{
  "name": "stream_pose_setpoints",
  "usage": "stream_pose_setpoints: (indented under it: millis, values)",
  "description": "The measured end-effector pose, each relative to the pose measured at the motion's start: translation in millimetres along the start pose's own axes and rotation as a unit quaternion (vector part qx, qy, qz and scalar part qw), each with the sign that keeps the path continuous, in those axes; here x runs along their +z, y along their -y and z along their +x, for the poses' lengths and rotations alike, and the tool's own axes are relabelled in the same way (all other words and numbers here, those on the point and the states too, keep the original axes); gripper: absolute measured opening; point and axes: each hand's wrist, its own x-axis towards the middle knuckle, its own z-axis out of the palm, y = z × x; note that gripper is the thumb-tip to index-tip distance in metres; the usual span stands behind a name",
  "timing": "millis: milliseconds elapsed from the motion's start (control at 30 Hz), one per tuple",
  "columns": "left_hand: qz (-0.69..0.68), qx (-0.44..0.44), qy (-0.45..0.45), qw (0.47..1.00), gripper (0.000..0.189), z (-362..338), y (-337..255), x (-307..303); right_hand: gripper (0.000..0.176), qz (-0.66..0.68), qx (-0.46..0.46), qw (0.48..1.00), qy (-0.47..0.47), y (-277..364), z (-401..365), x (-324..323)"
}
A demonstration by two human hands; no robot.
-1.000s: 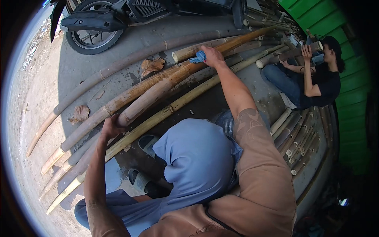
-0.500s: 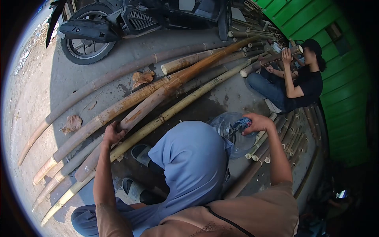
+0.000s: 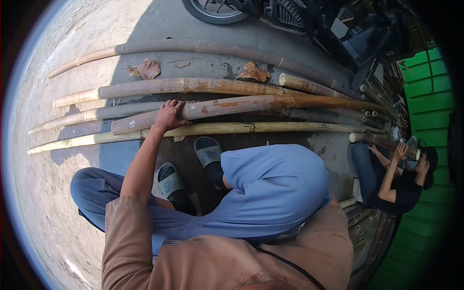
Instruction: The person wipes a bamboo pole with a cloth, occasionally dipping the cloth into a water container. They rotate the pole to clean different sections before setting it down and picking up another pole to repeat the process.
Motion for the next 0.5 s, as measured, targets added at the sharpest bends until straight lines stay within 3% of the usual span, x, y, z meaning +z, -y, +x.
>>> stream_pose_setpoints:
  millis: [233,400,500]
  values:
    - [-0.044,0.024,0.007,0.999,0.097,9.7,20.5,5.2,0.061,0.080,-0.001,0.996,-0.031,-5.6,-41.6,-31.3]
    - [-0.037,0.004,-0.004,0.999,0.092,9.4,9.3,0.9,0.062,0.125,-0.045,0.990,-0.047,24.0,-129.9,-56.1]
    - [-0.026,-0.005,-0.022,0.999,0.091,8.7,10.0,6.2,0.062,0.082,-0.089,0.991,-0.055,54.4,-195.6,-66.2]
